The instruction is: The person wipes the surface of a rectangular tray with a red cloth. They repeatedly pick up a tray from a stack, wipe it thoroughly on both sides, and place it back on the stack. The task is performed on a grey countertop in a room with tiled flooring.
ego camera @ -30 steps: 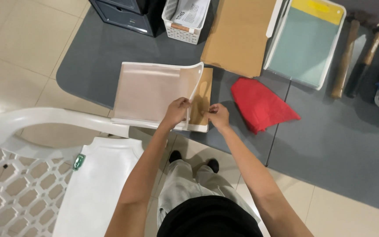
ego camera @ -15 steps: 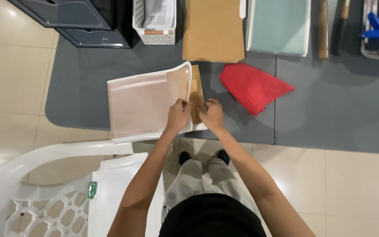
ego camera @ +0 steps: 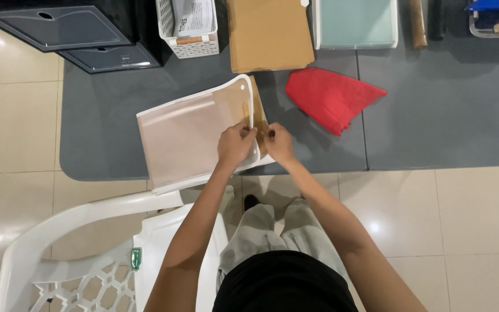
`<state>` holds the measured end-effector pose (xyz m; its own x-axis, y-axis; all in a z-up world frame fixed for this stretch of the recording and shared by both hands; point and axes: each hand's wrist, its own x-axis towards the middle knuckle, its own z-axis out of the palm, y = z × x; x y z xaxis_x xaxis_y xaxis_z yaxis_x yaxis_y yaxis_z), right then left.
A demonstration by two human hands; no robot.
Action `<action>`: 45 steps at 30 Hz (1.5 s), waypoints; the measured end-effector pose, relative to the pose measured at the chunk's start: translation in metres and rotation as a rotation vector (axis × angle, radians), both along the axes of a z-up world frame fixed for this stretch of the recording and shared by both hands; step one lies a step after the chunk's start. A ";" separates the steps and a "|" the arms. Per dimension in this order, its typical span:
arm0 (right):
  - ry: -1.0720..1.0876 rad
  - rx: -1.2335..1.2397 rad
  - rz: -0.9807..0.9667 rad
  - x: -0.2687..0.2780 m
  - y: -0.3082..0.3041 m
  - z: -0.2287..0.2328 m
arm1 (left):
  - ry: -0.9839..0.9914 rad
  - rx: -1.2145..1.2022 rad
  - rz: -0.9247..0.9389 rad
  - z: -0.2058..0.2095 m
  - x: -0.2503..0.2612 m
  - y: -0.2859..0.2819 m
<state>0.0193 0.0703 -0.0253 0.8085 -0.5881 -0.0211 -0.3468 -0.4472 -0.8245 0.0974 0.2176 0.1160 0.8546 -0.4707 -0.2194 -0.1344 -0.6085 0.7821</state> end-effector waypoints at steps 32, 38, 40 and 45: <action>-0.262 0.826 -0.035 -0.030 -0.085 -0.052 | -0.106 0.580 -0.019 -0.088 -0.036 -0.094; -0.193 0.262 -0.063 -0.071 -0.168 -0.023 | -0.005 0.576 0.029 -0.077 -0.013 -0.068; -0.244 0.078 -0.046 -0.097 -0.217 -0.009 | 0.016 0.577 0.037 -0.067 -0.011 -0.069; -0.203 0.049 -0.192 -0.151 -0.311 0.054 | -0.328 0.431 -0.374 0.007 -0.044 -0.108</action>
